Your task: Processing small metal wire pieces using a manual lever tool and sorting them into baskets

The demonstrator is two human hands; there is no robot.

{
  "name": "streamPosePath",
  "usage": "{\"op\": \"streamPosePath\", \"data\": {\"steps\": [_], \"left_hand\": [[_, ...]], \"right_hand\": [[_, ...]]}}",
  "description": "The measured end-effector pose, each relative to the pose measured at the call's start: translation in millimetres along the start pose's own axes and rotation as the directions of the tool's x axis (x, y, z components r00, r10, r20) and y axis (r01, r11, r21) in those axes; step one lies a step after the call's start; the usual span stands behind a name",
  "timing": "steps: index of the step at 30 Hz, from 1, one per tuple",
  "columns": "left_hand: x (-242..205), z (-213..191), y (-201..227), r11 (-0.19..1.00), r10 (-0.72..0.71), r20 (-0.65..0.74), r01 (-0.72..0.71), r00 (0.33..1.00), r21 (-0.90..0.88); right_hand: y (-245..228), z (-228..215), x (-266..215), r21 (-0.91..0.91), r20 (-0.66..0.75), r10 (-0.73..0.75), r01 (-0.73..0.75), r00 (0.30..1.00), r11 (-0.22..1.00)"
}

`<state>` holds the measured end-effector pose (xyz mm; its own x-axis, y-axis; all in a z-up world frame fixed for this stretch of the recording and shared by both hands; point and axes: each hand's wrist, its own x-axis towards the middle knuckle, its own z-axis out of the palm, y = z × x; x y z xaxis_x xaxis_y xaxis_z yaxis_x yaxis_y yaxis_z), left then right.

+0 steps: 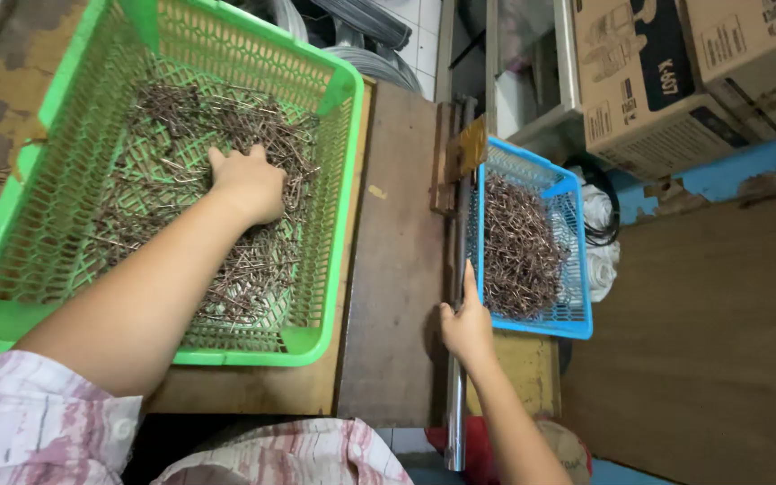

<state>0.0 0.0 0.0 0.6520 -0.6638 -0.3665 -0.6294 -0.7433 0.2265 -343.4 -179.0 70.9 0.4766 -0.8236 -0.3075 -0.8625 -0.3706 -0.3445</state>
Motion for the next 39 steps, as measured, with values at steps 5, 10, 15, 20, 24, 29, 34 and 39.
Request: {"op": "streamPosePath", "data": {"steps": [5, 10, 15, 20, 24, 29, 34, 39], "left_hand": [[1.5, 2.0, -0.8, 1.000, -0.004, -0.010, 0.004, 1.000, -0.001], [0.3, -2.5, 0.3, 1.000, -0.007, -0.006, 0.007, 1.000, 0.007], [-7.2, -8.7, 1.7, 1.000, -0.020, 0.015, 0.019, 1.000, 0.018], [-4.6, -3.8, -0.4, 1.000, -0.023, 0.001, 0.023, 1.000, 0.014], [-2.7, -0.1, -4.2, 1.000, -0.018, -0.015, 0.018, 1.000, -0.014], [1.1, 0.2, -7.6, 1.000, -0.017, 0.004, 0.017, 1.000, -0.005], [3.6, 2.3, -8.2, 0.999, -0.032, -0.011, 0.032, 0.999, -0.005], [0.9, -2.9, -8.0, 0.999, -0.012, 0.019, 0.013, 1.000, -0.040]], "right_hand": [[2.2, 0.5, 1.6, -0.020, 0.000, 0.014, -0.014, 1.000, 1.000], [4.5, 4.4, 4.6, -0.010, -0.002, 0.021, -0.021, 1.000, 1.000], [4.6, 14.9, 8.3, 0.059, 0.019, 0.025, -0.027, 0.999, 0.998], [-6.5, 10.5, 0.8, 0.048, 0.020, 0.028, -0.029, 0.999, 0.998], [-1.5, 11.8, 3.8, 0.058, 0.014, 0.012, -0.012, 1.000, 0.998], [-4.7, 7.1, -1.6, 0.063, 0.025, 0.004, -0.006, 1.000, 0.998], [-11.1, 1.4, -3.9, 0.050, 0.036, -0.002, 0.001, 0.999, 0.999], [-7.2, 5.8, -1.1, 0.049, 0.055, -0.009, 0.006, 0.998, 0.999]]}}
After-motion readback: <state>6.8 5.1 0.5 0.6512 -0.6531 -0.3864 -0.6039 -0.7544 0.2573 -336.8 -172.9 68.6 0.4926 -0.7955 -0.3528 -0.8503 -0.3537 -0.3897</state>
